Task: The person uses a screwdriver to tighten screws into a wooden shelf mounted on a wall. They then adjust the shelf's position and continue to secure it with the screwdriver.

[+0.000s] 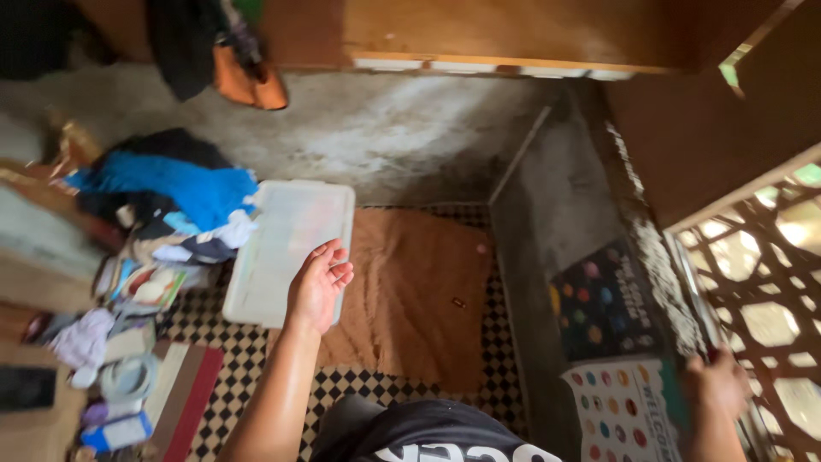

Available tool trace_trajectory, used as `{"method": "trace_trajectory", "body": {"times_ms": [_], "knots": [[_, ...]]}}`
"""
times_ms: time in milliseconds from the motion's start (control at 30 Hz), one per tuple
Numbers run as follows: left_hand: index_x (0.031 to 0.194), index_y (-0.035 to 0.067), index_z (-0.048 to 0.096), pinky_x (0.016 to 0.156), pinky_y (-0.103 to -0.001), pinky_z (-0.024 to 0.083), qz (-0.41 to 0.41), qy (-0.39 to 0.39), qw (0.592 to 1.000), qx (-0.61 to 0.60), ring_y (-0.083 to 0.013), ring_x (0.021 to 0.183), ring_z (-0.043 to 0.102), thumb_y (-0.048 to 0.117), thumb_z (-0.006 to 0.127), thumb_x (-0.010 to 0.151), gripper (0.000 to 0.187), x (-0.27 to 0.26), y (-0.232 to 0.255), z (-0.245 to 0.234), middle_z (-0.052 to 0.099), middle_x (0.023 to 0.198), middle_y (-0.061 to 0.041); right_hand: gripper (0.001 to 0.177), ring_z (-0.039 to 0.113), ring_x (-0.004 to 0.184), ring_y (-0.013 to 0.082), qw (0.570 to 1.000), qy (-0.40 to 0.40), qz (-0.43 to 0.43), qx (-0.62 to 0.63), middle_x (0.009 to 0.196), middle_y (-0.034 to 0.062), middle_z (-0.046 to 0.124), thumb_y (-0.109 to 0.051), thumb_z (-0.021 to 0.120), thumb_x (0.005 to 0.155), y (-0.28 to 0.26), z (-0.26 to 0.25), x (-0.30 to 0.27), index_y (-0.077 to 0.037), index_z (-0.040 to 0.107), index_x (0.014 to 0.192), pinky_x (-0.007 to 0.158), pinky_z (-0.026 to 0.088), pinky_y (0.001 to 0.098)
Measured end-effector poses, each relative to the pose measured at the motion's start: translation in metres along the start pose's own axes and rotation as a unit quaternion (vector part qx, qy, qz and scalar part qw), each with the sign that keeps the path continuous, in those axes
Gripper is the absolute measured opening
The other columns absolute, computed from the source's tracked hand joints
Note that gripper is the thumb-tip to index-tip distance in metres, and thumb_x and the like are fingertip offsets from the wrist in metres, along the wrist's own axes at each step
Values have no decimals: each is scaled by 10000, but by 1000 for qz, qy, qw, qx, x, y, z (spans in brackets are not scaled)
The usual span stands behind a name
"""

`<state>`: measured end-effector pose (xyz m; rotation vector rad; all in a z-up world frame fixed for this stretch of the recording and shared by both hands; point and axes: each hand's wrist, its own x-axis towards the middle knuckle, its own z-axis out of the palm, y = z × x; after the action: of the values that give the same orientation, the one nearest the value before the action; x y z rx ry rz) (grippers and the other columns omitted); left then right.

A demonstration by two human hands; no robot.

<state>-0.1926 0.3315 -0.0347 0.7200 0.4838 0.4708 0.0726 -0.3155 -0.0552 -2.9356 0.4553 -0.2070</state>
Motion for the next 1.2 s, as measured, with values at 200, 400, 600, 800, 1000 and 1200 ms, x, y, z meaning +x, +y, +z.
{"method": "trace_trajectory", "body": {"times_ms": [200,400,600,800,1000,1200], "knots": [[1253,120,648,912,-351,480,33,77,996,-22,-148,954,580,306,640,951,354,-10,17,-39,621,1060,9,769,530,1324,451,989,77,-65,-109,1334,250,611,-449,809,738,22,26,15,-233,583,1442,1072,441,580],[1240,137,655,898,-343,475,20,89,995,-47,-152,943,576,305,651,943,341,24,31,-80,621,1053,15,415,678,1044,421,996,77,-18,-50,1100,253,720,-451,756,813,-19,30,10,-161,808,1105,889,532,562],[1226,138,669,886,-352,486,-12,57,997,-57,-146,912,577,290,651,949,317,96,64,-132,628,1033,11,371,625,776,260,953,6,1,301,788,150,669,-376,650,1052,-130,56,-83,-16,704,982,758,510,483],[1211,138,682,868,-343,483,-70,33,997,-9,-145,906,588,307,649,952,311,176,138,-190,645,1031,19,238,555,606,163,754,-186,42,629,769,48,602,-215,573,1023,-292,105,-203,18,620,1035,520,465,298],[1179,173,686,828,-349,492,-148,-26,989,9,-142,854,607,307,670,935,280,293,155,-204,660,981,38,319,491,538,170,735,-298,80,604,739,83,562,-155,558,985,-450,117,-285,-14,702,1232,448,356,314],[1176,188,698,787,-340,505,-202,-41,970,132,-118,834,631,349,717,923,300,386,86,-169,709,1049,25,379,554,616,141,656,-399,123,628,793,42,623,-149,549,964,-572,89,-302,-85,635,1328,518,432,299]]}}
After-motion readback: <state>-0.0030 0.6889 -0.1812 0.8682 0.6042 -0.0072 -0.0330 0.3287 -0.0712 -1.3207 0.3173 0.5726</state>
